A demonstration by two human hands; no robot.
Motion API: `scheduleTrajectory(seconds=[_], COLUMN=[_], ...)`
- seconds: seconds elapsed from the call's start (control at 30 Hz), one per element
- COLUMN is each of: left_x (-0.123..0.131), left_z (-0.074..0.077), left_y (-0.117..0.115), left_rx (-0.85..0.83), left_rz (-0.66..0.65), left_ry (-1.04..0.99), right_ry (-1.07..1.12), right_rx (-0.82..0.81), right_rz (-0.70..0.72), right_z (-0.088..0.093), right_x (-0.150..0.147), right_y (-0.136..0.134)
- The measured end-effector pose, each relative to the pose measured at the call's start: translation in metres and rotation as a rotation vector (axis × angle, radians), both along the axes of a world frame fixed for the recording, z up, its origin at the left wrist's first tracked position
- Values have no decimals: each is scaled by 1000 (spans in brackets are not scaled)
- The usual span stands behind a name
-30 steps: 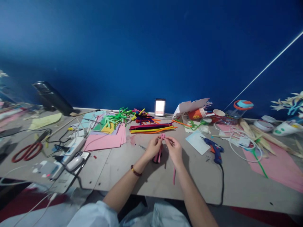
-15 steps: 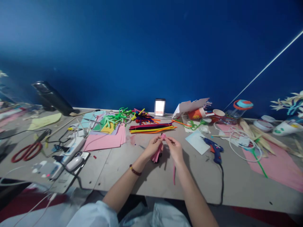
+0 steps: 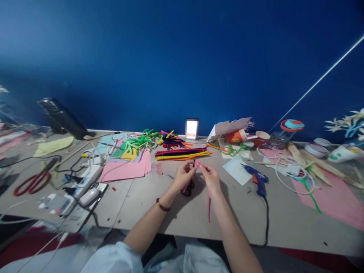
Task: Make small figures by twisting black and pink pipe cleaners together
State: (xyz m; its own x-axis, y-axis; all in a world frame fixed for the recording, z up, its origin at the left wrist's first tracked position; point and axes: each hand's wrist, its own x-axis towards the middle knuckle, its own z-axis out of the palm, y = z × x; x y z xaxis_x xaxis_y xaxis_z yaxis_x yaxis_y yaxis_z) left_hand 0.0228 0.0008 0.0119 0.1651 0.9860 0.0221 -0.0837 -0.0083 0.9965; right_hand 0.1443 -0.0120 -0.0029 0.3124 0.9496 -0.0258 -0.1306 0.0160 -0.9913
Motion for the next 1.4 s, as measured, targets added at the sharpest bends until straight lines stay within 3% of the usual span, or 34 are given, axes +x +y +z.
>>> scheduleTrajectory(seconds=[0.17,0.33,0.7,1.07,1.4], left_x=[0,-1,3,6,9], left_z=[-6,-12,-8,-4,-2], left_y=[-1,-1,-3,-2,-4], left_rx=[251,343,174,-22,-61], left_rz=[129,181,127,135,161], left_ry=[253,311,116,-234,-273], right_ry=[0,-52,-57,154,140], right_rx=[7,25,19,-112,-97], right_rz=[-6,11,-8,32,34], right_z=[-2,-2,-4,10,7], right_x=[-1,-3,-3,-7,-8], right_y=[1,0,0,-4,-4])
